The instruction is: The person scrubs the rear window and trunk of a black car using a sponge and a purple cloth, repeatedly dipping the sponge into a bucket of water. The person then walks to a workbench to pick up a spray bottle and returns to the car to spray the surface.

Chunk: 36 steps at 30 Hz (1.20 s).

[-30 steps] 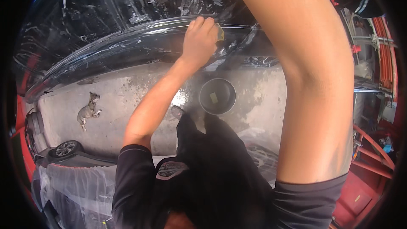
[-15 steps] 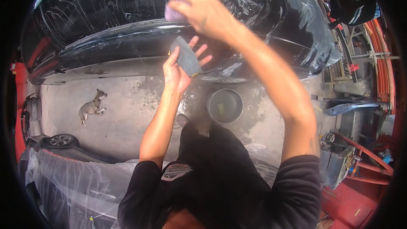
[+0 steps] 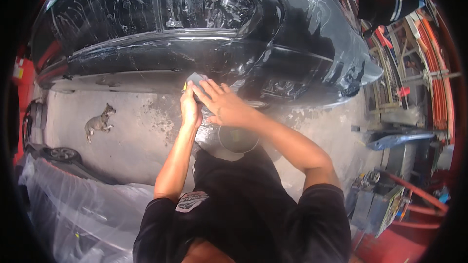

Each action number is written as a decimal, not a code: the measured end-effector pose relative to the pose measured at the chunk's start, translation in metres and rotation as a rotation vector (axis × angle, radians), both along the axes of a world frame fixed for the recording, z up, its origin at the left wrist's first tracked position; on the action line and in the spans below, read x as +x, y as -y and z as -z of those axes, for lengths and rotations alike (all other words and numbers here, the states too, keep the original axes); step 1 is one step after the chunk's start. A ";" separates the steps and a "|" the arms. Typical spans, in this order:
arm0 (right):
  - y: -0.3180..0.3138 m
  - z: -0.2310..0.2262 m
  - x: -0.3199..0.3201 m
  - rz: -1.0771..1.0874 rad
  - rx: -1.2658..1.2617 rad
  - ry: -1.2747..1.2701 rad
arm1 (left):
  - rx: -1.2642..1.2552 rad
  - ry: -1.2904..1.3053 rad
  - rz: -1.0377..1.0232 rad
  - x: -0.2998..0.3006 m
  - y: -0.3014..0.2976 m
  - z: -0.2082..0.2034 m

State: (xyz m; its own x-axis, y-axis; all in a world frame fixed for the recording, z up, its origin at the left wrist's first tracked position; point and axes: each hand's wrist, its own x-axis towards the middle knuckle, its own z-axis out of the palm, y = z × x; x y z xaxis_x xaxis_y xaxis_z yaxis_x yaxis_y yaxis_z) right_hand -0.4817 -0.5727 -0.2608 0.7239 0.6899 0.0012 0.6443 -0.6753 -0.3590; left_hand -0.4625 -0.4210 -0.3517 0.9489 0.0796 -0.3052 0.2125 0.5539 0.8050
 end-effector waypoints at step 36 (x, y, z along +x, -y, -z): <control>0.231 -0.136 0.215 -0.916 -0.836 0.750 | -0.019 -0.557 -0.751 -0.263 0.075 0.158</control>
State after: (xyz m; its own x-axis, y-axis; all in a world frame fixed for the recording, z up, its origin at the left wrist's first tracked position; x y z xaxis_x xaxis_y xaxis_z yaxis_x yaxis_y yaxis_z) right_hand -0.2666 -0.8035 -0.1251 0.0462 0.8905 -0.4527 0.8122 0.2303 0.5360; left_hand -0.7255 -0.4958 -0.5098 0.3671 0.6030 -0.7083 0.1456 0.7148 0.6840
